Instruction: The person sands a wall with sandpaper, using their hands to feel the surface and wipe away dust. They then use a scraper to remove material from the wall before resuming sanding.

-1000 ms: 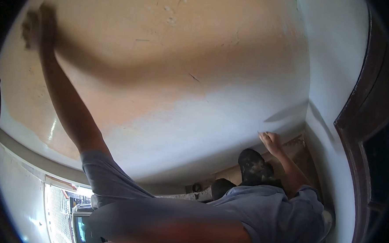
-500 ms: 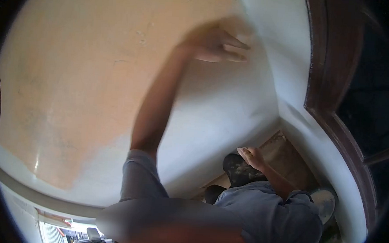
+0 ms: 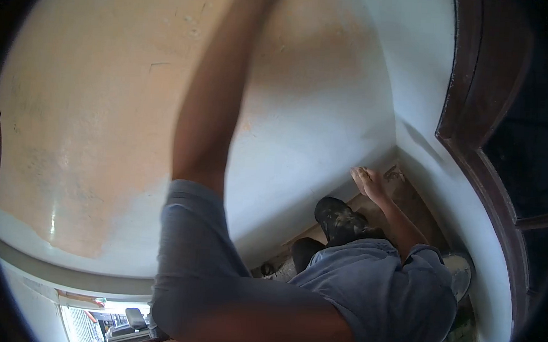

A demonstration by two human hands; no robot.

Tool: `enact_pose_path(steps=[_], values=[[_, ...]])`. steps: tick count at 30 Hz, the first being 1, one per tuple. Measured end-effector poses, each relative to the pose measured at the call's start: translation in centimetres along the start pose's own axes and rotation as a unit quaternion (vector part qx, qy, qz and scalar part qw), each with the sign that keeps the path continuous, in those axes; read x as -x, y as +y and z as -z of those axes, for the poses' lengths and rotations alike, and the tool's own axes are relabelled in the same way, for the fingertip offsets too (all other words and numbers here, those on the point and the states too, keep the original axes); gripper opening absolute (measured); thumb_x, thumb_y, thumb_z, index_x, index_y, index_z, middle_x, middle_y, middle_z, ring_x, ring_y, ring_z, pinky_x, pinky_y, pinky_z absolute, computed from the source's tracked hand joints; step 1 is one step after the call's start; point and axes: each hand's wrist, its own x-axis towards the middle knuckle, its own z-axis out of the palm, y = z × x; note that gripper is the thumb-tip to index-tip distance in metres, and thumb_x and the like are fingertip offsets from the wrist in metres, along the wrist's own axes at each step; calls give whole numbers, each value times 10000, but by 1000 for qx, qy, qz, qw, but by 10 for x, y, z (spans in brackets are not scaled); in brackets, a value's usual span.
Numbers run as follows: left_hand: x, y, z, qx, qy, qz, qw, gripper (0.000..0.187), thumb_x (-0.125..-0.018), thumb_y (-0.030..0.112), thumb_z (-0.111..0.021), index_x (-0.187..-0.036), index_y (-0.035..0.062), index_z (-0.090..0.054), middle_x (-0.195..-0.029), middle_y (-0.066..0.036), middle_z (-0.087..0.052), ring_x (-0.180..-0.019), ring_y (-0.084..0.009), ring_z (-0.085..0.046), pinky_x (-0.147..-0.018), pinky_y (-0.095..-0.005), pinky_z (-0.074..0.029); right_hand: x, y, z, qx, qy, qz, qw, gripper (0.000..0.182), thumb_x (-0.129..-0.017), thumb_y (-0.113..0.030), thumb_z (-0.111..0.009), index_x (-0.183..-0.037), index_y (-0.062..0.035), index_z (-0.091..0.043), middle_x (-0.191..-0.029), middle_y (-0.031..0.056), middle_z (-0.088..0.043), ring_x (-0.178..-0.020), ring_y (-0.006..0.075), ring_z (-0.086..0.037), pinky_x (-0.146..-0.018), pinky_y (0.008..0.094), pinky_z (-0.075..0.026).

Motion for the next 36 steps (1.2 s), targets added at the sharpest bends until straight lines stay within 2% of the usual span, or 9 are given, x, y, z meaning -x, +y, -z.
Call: enact_pose_path(steps=[1, 2, 6, 9, 12, 22, 27, 32, 36], values=[[17, 32, -23, -4, -70, -26, 997, 579, -993, 319, -386, -1493, 54, -263, -1593, -166, -143, -1471, -367, -53, -1150, -609, -22, 0, -2, -8, -21, 19, 0, 1000, 328, -976, -233, -498, -1004, 42, -675, -820, 91, -696, -765, 117, -615, -699, 318, -488], [42, 74, -77, 347, -81, -4, 935, 252, -908, 191, -524, -991, 16, -684, -870, -132, -709, -883, -276, -674, -910, -445, -488, 1, -3, -15, -22, 14, 0, 1000, 328, -976, -233, -498, -1004, 42, -675, -820, 91, -696, -765, 117, -615, -699, 318, -488], [156, 139, -48, 243, -174, -293, 908, 201, -858, 267, -572, -963, 148, -695, -1057, -90, -661, -1145, -266, -546, -1076, -549, -316, 18, 3, -45, 11, -53, 5, 998, 321, -967, -236, -495, -924, 34, -663, -812, 101, -693, -743, 155, -631, -695, 344, -485], [186, 104, 5, 636, -437, -83, 630, 371, -842, 243, -639, -1192, 122, -632, -1292, -111, -580, -1195, -326, -532, -1111, -477, -302, 39, 9, -56, 31, -62, 32, 997, 324, -960, -243, -498, -906, 35, -655, -786, 133, -679, -728, 189, -640, -689, 357, -485], [178, -8, 18, 476, 30, -83, 875, 386, -882, 239, -639, -1255, 145, -612, -1275, -118, -589, -1187, -320, -536, -1003, -406, -437, 57, 8, -54, 5, -46, 24, 999, 326, -957, -247, -500, -911, 39, -651, -757, 165, -660, -718, 207, -644, -680, 366, -487], [336, -104, 92, 365, 122, 241, 891, 750, -914, 555, -511, -1507, 144, -310, -1551, -260, -205, -1415, -447, -228, -1138, -560, -150, 36, 36, -77, 86, -126, 89, 984, 356, -960, -289, -503, -926, 35, -648, -781, 200, -652, -766, 256, -669, -691, 371, -485], [364, -62, 153, 935, 320, 152, 13, 756, -935, 591, -439, -1541, 336, -65, -1622, -45, 34, -1456, -306, -206, -1121, -612, -210, 22, 7, -112, 72, -180, 98, 976, 387, -966, -319, -504, -905, 47, -614, -701, 133, -592, -694, 136, -559, -662, 351, -458], [420, -88, 181, 928, 330, 172, 23, 788, -920, 612, -446, -1545, 311, -72, -1619, -82, -8, -1447, -329, -224, -1099, -646, -220, 48, -24, -144, 23, -230, 44, 972, 389, -981, -322, -513, -876, 36, -624, -686, -4, -549, -666, 83, -489, -592, 331, -423], [550, -106, 226, 869, -41, 312, 382, 985, -872, 729, -403, -1512, 11, -189, -1485, -275, -336, -1347, -424, -379, -1092, -602, -268, 76, -53, -140, 33, -313, -53, 948, 318, -955, -261, -551, -996, 29, -674, -810, 23, -637, -791, 86, -545, -713, 276, -465]])
